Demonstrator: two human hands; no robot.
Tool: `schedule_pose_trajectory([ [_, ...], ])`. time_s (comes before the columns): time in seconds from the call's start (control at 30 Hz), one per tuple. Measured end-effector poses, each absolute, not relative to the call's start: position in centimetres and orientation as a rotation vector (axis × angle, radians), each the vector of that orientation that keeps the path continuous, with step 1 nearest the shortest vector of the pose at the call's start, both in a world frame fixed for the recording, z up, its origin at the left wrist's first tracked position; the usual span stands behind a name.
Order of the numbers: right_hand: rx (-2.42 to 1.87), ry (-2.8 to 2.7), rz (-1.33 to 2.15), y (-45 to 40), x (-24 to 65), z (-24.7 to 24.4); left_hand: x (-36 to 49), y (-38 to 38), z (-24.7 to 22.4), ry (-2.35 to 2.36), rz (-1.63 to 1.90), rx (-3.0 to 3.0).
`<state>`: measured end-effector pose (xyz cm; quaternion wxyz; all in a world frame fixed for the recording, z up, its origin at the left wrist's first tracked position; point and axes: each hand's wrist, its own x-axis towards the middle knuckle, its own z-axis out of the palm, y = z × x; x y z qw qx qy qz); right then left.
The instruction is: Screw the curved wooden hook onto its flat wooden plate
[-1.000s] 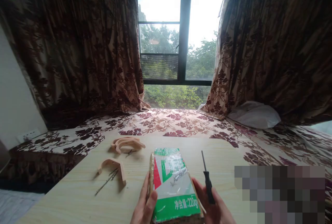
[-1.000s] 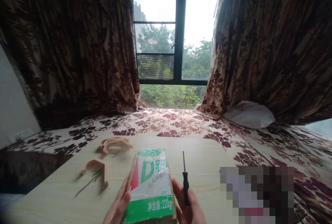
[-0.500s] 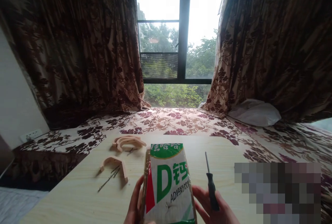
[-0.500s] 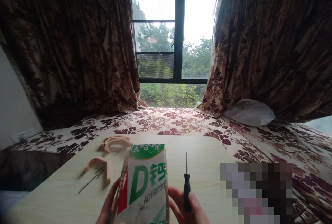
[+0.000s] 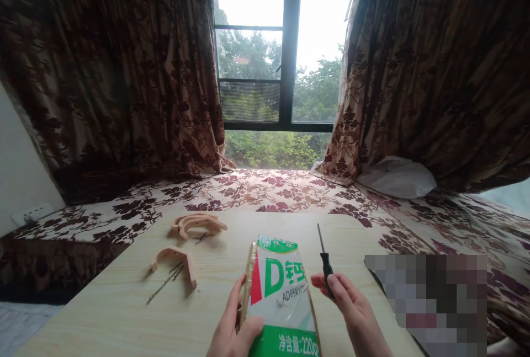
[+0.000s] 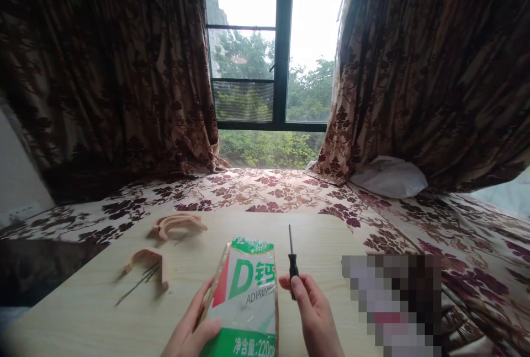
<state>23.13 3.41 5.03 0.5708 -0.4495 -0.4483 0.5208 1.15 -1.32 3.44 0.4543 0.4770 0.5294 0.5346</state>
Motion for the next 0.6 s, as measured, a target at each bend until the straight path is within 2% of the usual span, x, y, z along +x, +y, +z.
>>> schedule_pose_trajectory([
  [0.17, -0.961, -1.136, 1.082, 2.2, 20.7, 5.9, 0.5, -1.8, 4.4, 1.774, 1.318, 1.532],
  [0.3, -0.998, -1.245, 0.987, 1.5, 20.3, 5.9, -1.6, -1.2, 5.9, 1.978, 1.571, 1.432],
  [0.43, -1.103, -1.275, 0.997, 2.2, 22.1, 5.5, -7.8, 1.9, 7.2, 2.301, 1.694, 1.189],
  [0.6, -1.201, -1.258, 1.156, 3.6, 25.3, 4.7, -15.7, 5.3, 7.9, 2.561, 1.502, 1.136],
])
